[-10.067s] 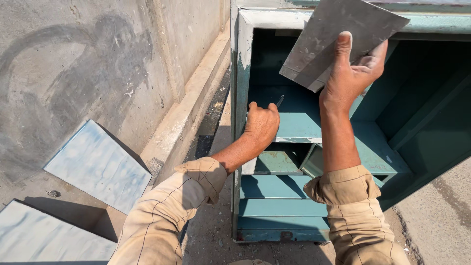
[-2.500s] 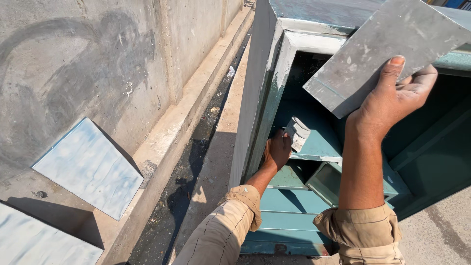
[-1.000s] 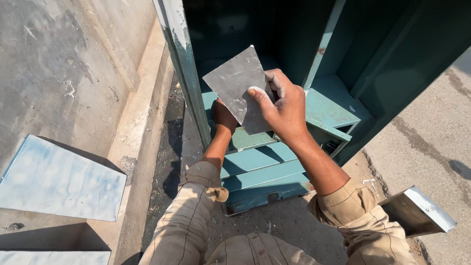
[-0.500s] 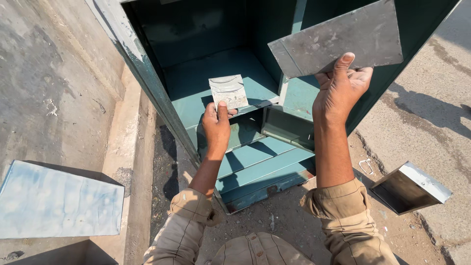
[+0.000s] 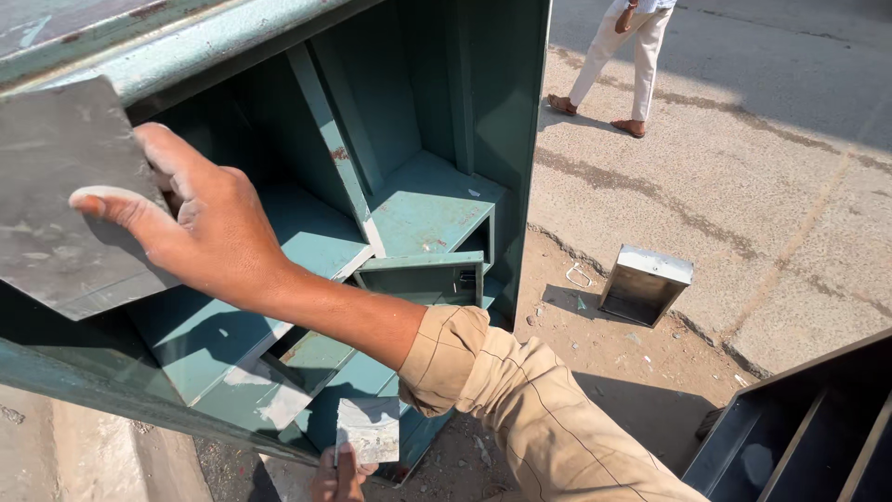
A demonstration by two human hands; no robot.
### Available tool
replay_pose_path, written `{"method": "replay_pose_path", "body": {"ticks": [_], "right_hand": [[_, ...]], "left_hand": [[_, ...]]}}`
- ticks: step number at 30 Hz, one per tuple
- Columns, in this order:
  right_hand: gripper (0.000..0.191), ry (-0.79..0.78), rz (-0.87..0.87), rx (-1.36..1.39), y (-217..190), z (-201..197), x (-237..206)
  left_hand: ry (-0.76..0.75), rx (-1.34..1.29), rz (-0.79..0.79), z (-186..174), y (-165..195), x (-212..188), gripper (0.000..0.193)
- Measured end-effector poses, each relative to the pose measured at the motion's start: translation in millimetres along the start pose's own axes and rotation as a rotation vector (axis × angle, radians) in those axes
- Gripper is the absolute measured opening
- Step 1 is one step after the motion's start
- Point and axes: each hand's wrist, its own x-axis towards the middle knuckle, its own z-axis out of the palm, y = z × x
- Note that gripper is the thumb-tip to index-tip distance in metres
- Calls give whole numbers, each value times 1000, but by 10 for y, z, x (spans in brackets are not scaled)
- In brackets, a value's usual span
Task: The person holds a small abrasive block and rubs it by hand over the painted surfaces of teal metal cabinet parts, working across different panels and edges to remove old paint. They reposition the parts and continue sanding other sections throughout the episode.
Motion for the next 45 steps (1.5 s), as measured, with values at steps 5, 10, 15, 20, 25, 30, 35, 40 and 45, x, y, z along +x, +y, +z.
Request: {"method": "replay_pose_path", "body": {"ticks": [5, 10, 15, 20, 25, 30, 35, 40, 45], "right_hand": [[38, -98, 36, 210, 575, -602, -488], [35, 78, 195, -428, 1273, -2024, -845], [28, -78, 488, -910, 1652, -2915, -1113], [31, -91, 863, -201, 1752, -3200, -1744], [32, 205, 849, 420, 1770, -3351, -2456], [40, 625, 980, 738, 1954, -3306, -3246], [48, 583, 947, 591, 2139, -3191, -3794], [42, 366, 883, 337, 2322, -2492, -3751], [29, -39, 613, -34, 1865, -1760, -3293]], "left_hand": [[-231, -21, -294, -223, -308, -79, 51], [-108, 35, -318, -487, -516, -166, 51], [193, 17, -59, -733, -381, -385, 51], [-48, -326, 105, -417, 202, 184, 29], [-260, -490, 34, 117, 751, 750, 40], [-307, -528, -17, 180, 1043, 1014, 38], [-165, -384, -34, 16, 1081, 1237, 43], [-93, -247, -32, 223, 917, 1284, 45], [-72, -554, -144, 532, 761, 1165, 36]]}}
